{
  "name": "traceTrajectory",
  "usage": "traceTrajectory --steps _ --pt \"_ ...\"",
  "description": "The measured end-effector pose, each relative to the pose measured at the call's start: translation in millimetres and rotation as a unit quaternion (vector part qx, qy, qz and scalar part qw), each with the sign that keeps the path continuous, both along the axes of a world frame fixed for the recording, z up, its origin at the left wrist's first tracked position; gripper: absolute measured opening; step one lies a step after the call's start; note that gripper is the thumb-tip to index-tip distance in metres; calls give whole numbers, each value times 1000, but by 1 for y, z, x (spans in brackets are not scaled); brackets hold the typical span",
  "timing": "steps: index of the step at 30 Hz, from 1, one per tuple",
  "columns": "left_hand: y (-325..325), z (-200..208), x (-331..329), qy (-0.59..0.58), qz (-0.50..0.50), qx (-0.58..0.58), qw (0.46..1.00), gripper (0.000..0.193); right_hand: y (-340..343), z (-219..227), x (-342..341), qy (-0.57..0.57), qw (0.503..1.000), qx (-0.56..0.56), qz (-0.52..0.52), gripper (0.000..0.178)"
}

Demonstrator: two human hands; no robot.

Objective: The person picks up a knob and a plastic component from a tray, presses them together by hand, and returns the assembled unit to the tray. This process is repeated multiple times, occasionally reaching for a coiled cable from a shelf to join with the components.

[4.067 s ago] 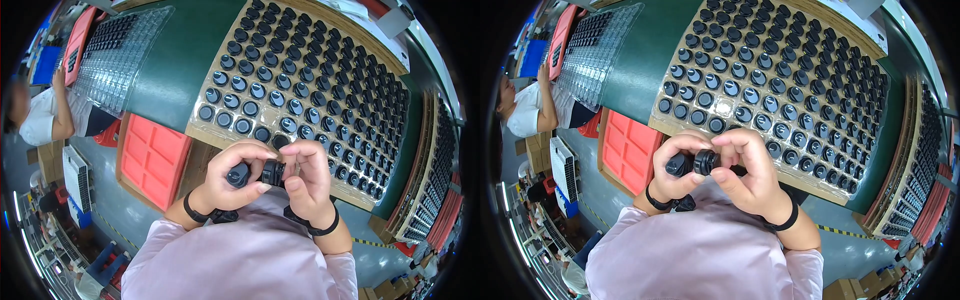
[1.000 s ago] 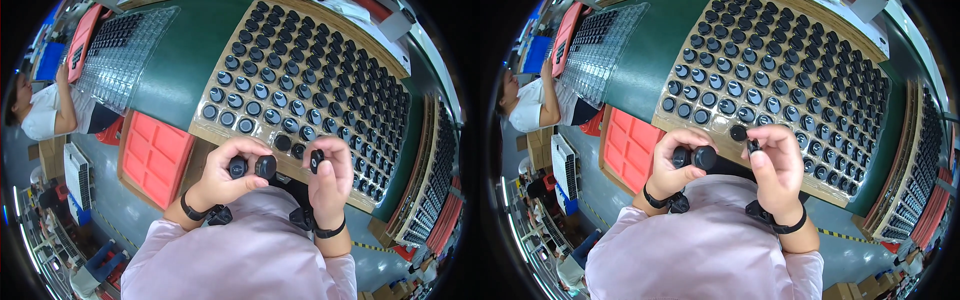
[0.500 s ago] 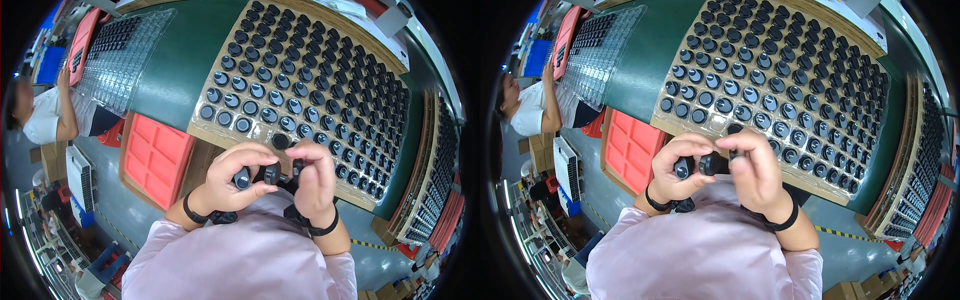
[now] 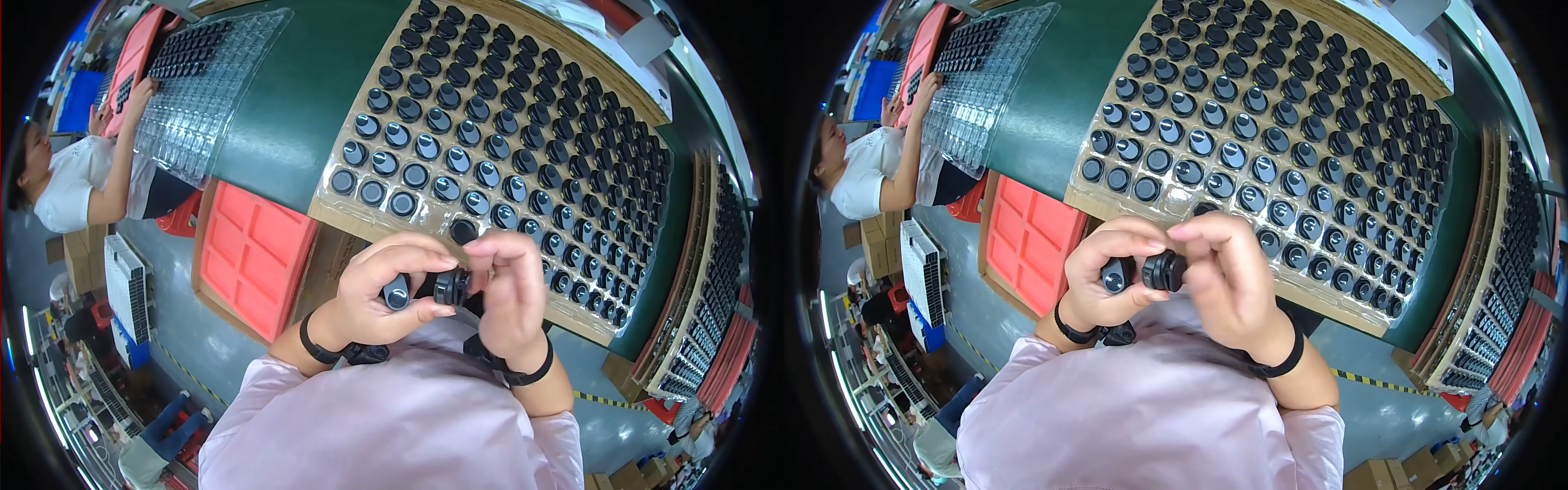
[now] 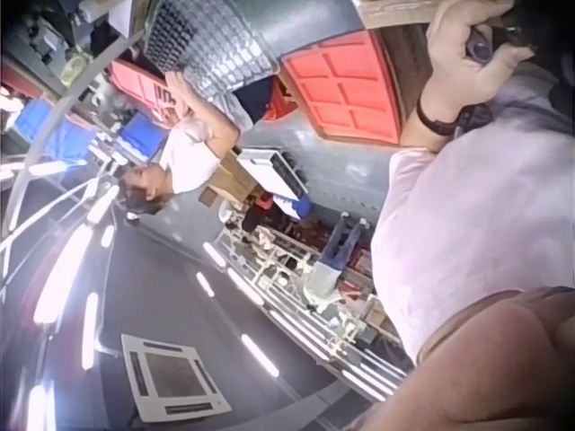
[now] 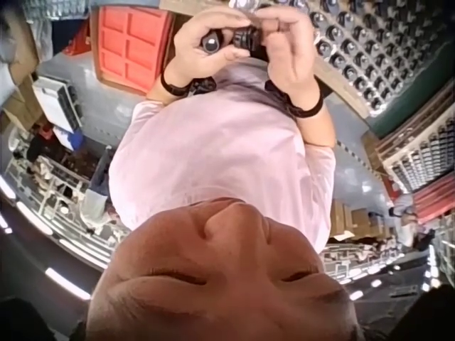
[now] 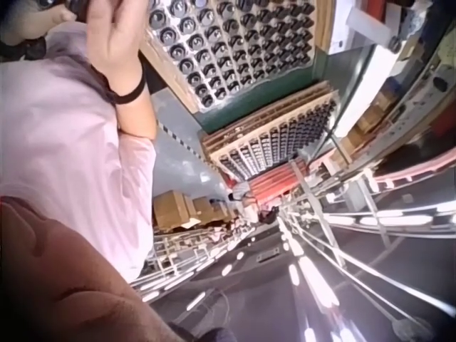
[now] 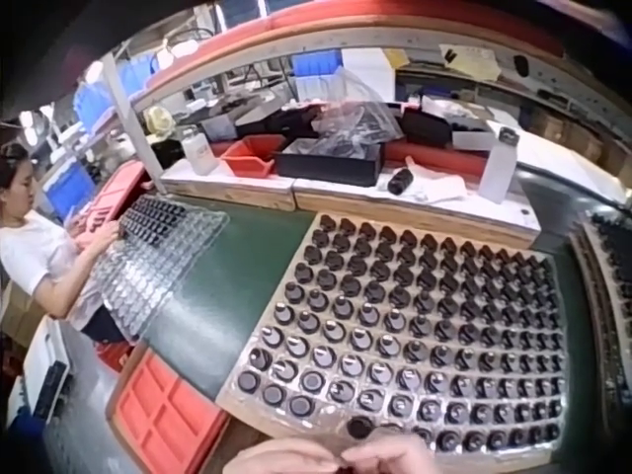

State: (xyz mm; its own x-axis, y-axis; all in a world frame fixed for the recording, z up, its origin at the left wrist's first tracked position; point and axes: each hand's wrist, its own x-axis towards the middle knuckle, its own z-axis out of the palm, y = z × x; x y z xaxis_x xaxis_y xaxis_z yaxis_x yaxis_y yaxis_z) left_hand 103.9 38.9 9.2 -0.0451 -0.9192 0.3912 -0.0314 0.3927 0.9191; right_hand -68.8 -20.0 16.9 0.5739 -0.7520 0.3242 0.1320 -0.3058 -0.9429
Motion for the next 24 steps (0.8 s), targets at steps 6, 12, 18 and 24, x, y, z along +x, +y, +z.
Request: traceTrajectory --steps 6,12,18,24 --pt "2 -5 3 24 -5 8 1000 42 6 10 4 -101 965 241 -21 31" --pt "1 2 5 0 18 0 1000 43 0 7 0 -8 996 86 -6 36" --pt "-1 -7 10 3 4 15 1000 47 -8 9 1 53 992 -106 -35 35" --pt "4 -7 10 83 -13 101 991 52 -15 7 3 59 984 -163 -34 32"
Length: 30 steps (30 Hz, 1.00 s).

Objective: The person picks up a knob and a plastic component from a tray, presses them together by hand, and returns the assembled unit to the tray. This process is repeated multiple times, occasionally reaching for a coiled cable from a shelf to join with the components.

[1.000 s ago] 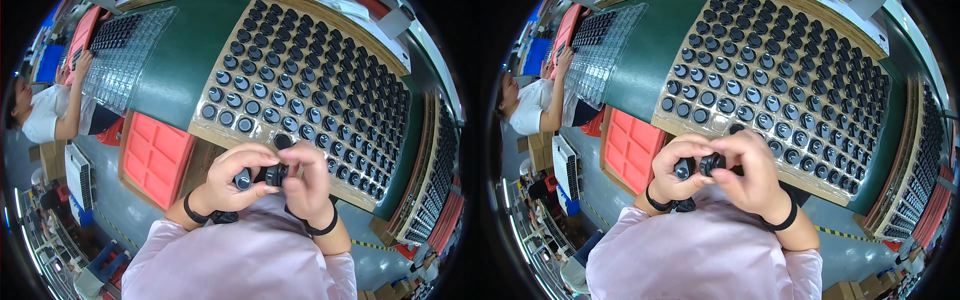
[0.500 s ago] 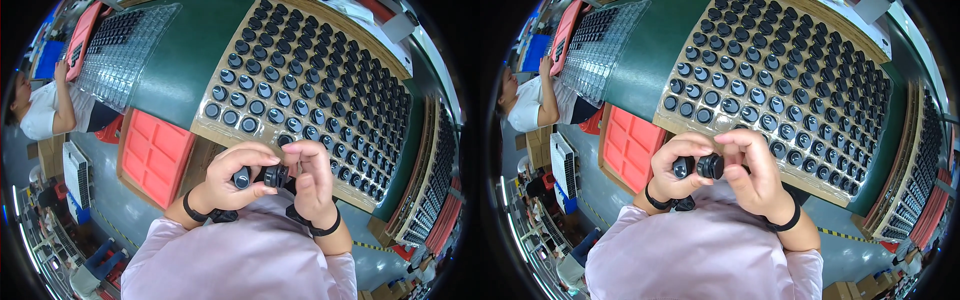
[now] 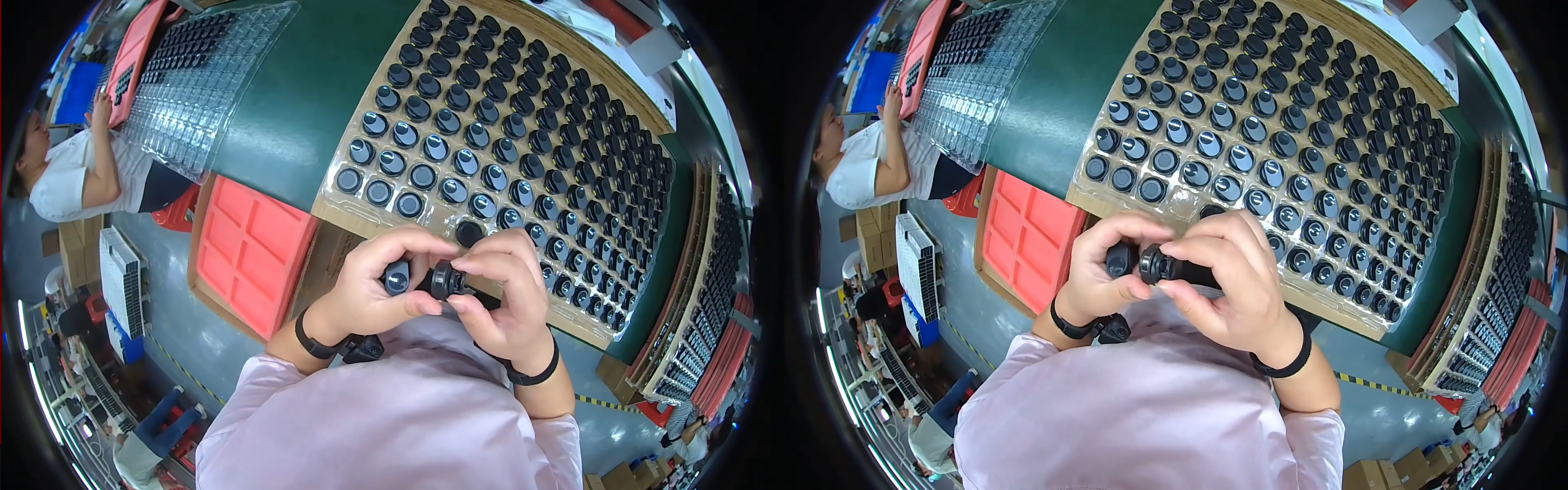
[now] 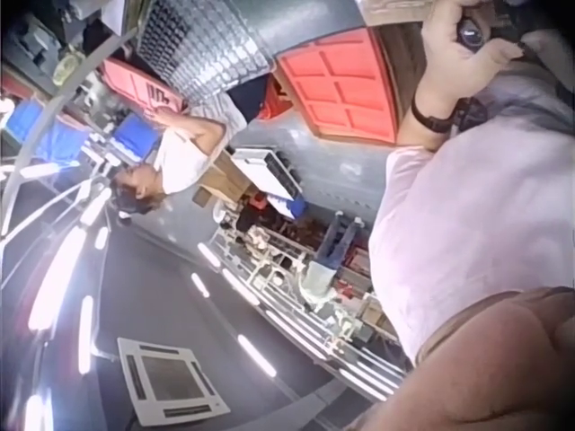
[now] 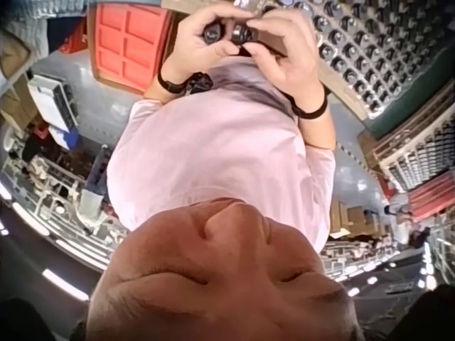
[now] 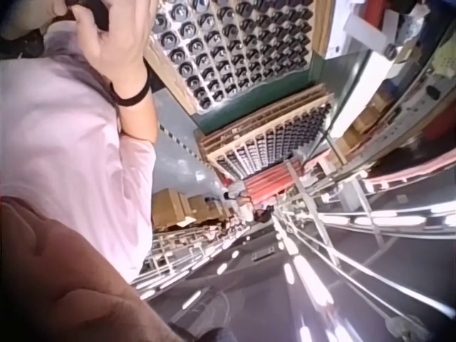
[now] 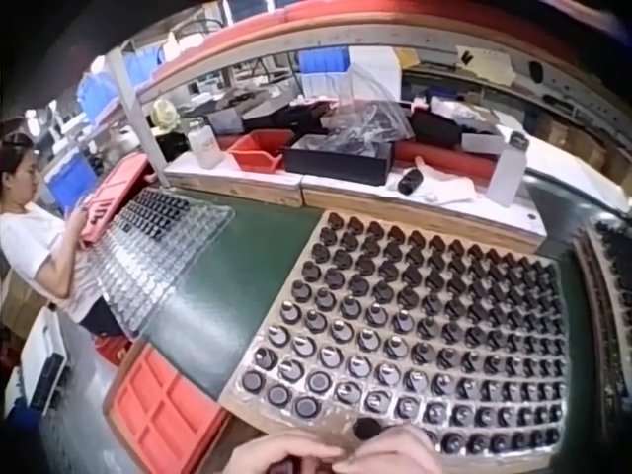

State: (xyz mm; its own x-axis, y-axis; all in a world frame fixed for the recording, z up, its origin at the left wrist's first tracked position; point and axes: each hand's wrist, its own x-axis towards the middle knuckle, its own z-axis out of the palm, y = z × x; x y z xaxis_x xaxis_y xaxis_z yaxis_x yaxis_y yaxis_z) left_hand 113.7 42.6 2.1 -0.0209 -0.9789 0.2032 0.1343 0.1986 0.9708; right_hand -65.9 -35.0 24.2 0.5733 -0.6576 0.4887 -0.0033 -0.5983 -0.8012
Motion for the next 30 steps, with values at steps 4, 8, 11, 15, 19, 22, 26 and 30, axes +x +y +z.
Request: traceTrajectory --steps 4,8,11,15,19,22,26,30 --pt "2 -3 8 54 20 53 997 58 -1 -5 3 37 996 45 -66 31" --pt "7 -13 18 93 39 79 992 68 -2 -14 7 132 983 57 -115 25" --pt "9 -16 20 102 35 101 989 75 -3 -20 12 188 974 23 -124 23" --pt "9 -16 21 132 15 117 984 75 -5 -21 23 242 959 -54 -136 24" --pt "7 -12 21 138 9 127 982 76 -4 -21 31 294 939 -103 -147 26" --pt "5 -10 20 128 4 129 983 77 -2 -19 33 314 931 -119 -141 26" --pt "5 -13 22 122 -17 148 981 81 -3 -5 37 292 943 -106 -117 26" --pt "2 0 11 126 26 178 976 84 -2 4 45 130 989 -41 61 28"
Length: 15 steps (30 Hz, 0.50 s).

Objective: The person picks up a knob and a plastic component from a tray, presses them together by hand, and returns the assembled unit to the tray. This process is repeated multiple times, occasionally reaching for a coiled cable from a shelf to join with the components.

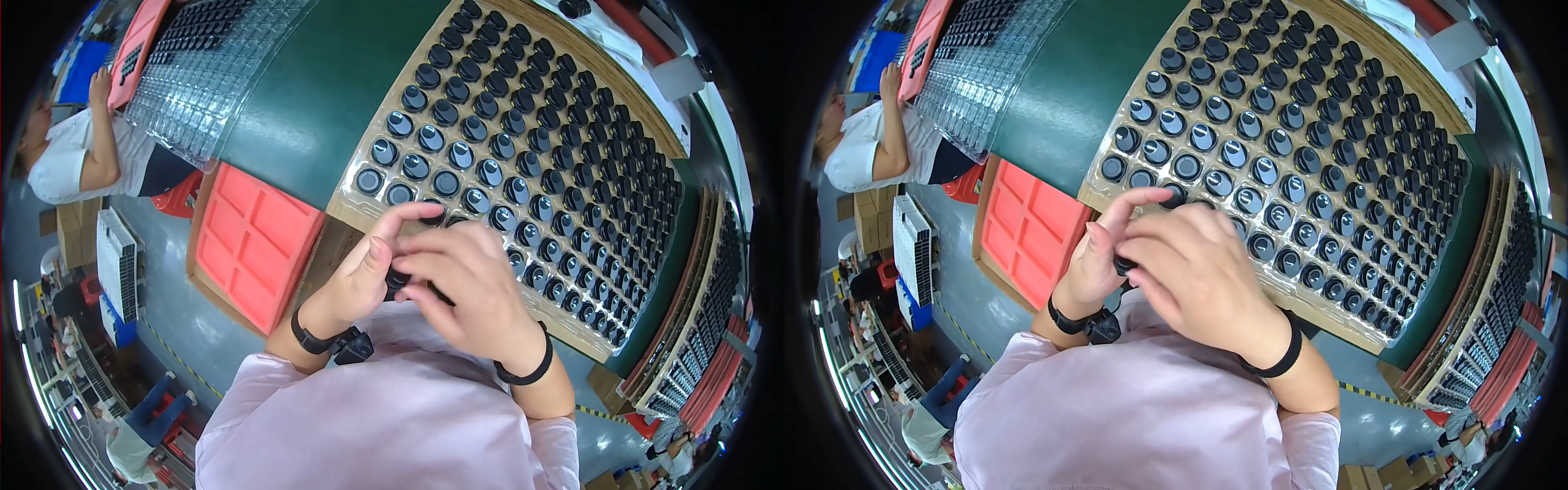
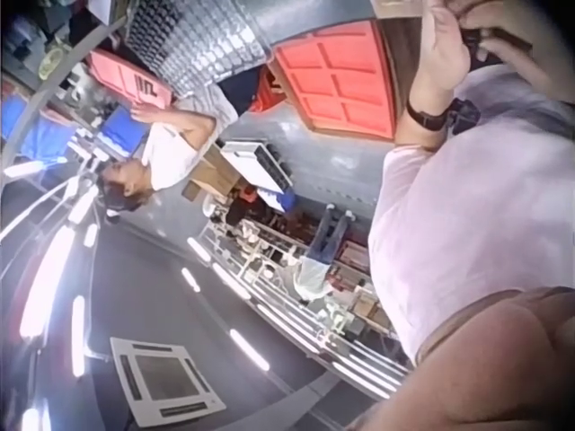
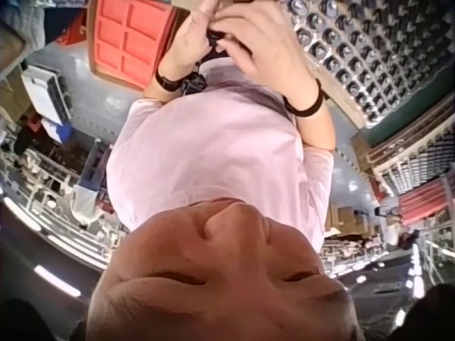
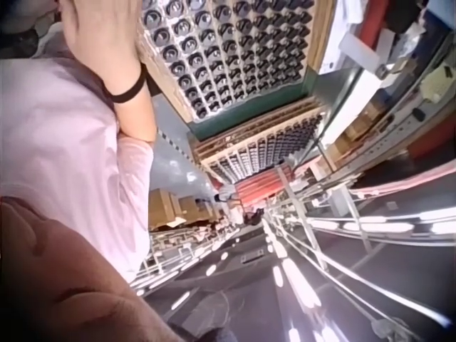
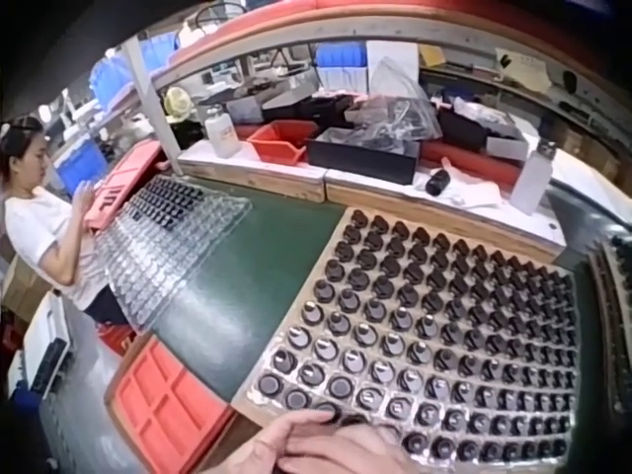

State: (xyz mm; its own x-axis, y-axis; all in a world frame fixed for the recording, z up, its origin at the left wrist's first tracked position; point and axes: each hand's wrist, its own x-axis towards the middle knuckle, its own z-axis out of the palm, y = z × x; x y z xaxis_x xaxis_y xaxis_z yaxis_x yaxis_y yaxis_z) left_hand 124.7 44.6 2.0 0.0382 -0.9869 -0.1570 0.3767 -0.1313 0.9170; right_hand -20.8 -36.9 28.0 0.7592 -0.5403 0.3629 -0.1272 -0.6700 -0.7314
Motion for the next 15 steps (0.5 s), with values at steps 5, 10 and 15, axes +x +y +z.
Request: traceTrajectory --steps 5,10,15 --pt "4 -7 8 -24 -58 -16 998 86 1 4 5 7 993 81 82 31" --pt "12 -14 18 4 -97 -27 995 84 -13 10 8 19 985 141 96 28" --pt "16 -16 25 44 -118 -4 992 79 -35 15 16 142 987 61 -43 21"
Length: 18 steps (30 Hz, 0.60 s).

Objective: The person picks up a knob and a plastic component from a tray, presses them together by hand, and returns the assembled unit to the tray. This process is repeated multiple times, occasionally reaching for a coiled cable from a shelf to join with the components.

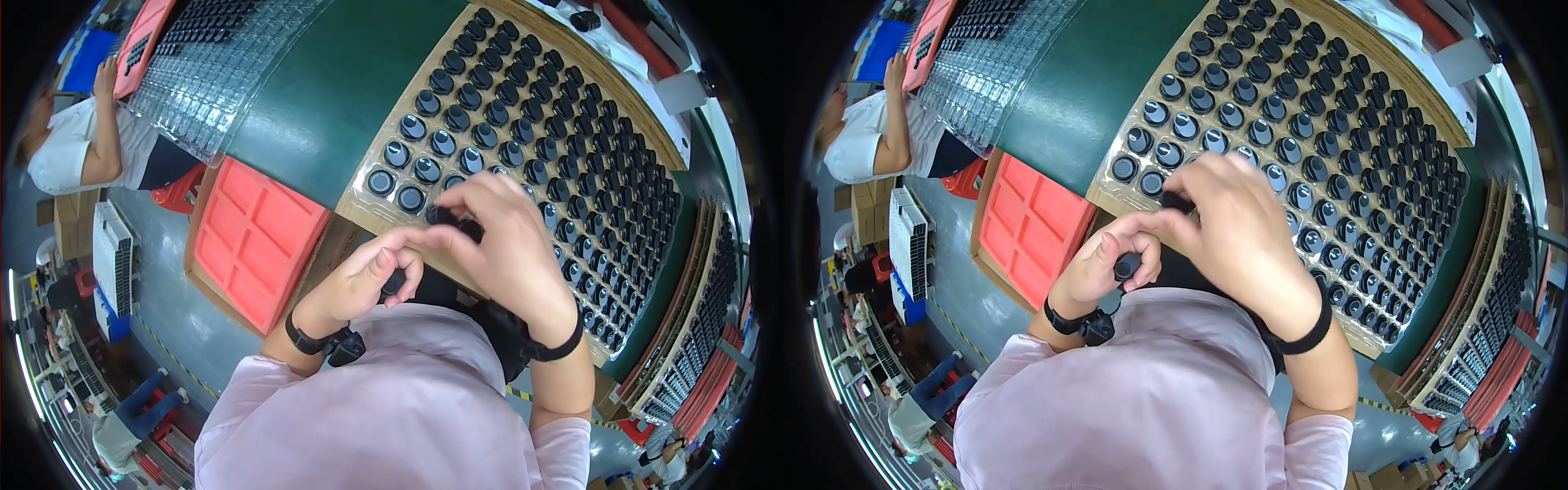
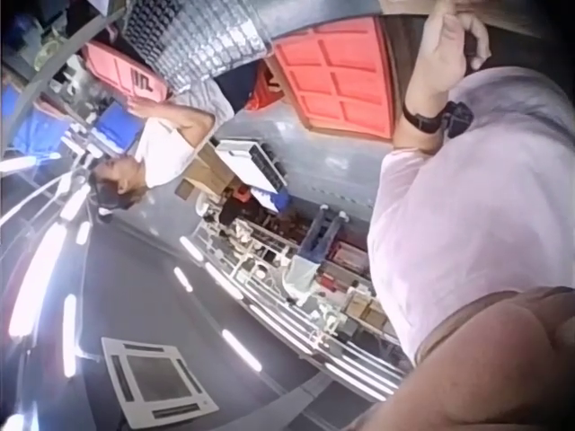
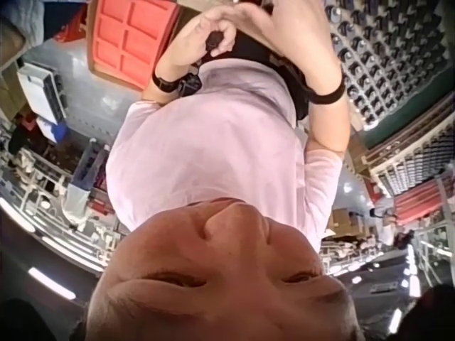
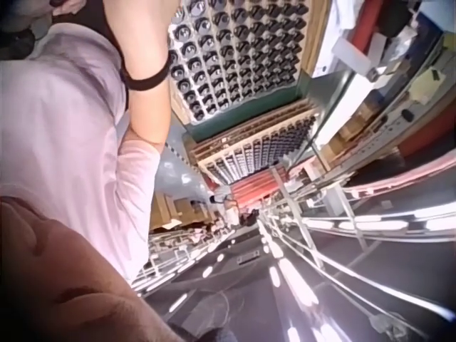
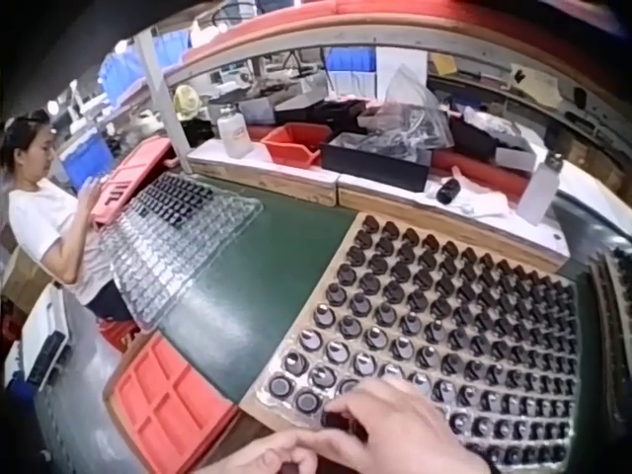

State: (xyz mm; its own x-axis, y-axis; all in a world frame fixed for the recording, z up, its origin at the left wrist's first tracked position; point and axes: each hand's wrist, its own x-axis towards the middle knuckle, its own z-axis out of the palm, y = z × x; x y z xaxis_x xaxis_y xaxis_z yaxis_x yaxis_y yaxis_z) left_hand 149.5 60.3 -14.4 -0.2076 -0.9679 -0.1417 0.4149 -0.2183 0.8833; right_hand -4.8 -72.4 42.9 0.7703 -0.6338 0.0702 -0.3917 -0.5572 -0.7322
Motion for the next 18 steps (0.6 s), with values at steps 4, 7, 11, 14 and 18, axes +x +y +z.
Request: traceTrajectory --steps 4,7,11,14,18 --pt "2 -4 3 19 25 -1 1000 72 -10 -14 10 119 970 -201 -65 19" --pt "3 -6 6 26 31 -16 999 64 -10 -11 10 110 968 -216 -61 19" --pt "3 -4 5 32 66 -23 997 50 2 7 2 24 982 -186 -23 21" --pt "0 3 -2 46 118 1 992 42 18 13 -10 -42 989 -138 8 23" --pt "-2 8 -7 -34 76 22 996 38 30 8 -27 -100 990 -90 53 25"
